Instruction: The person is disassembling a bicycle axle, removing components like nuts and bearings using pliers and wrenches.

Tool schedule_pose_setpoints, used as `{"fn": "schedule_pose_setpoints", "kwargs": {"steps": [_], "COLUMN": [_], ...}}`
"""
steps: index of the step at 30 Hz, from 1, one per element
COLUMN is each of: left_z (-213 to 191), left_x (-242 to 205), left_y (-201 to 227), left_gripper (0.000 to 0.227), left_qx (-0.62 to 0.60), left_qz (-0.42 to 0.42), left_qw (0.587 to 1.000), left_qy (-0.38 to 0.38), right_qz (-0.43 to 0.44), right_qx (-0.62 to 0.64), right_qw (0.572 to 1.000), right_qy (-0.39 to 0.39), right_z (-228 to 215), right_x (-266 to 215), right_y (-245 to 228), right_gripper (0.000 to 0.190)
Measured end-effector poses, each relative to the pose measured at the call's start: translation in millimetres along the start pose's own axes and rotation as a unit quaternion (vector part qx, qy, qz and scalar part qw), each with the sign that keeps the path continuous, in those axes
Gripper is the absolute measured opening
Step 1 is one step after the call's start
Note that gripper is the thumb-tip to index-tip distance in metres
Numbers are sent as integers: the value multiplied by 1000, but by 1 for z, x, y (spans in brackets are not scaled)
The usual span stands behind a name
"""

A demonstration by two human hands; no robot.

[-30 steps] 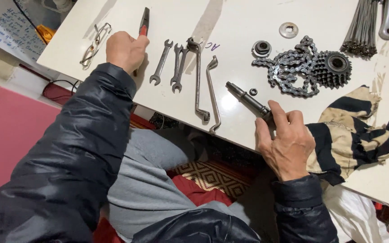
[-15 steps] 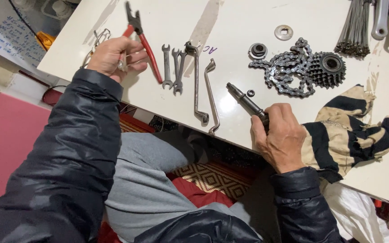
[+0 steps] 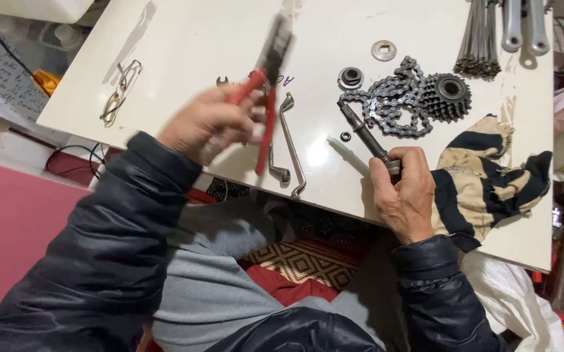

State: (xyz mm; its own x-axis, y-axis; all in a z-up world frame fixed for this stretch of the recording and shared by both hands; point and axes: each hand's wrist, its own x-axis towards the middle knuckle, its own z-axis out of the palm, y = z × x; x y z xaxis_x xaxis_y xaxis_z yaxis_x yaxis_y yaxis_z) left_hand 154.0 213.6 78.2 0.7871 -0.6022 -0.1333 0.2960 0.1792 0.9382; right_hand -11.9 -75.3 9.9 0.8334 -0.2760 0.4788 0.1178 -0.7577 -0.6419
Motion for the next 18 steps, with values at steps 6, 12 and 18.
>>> {"fn": "schedule_pose_setpoints", "kwargs": {"steps": [6, 12, 18], "left_z": [70, 95, 95], "left_x": [-18, -25, -28], "left_y": [-1, -3, 9], "left_gripper": [21, 16, 13], "left_qx": [107, 114, 131], "left_qz": [-89, -102, -123], "left_qw": [990, 988, 984], "left_qy": [-16, -10, 13], "right_qz": [23, 42, 74], "right_qx": [37, 56, 72], "right_qw": [999, 997, 994], "right_qy": [3, 18, 31], "right_z": [-2, 0, -2], "right_x": [-3, -3, -3], "right_y": [3, 9, 10], "right_gripper": [24, 26, 25]}}
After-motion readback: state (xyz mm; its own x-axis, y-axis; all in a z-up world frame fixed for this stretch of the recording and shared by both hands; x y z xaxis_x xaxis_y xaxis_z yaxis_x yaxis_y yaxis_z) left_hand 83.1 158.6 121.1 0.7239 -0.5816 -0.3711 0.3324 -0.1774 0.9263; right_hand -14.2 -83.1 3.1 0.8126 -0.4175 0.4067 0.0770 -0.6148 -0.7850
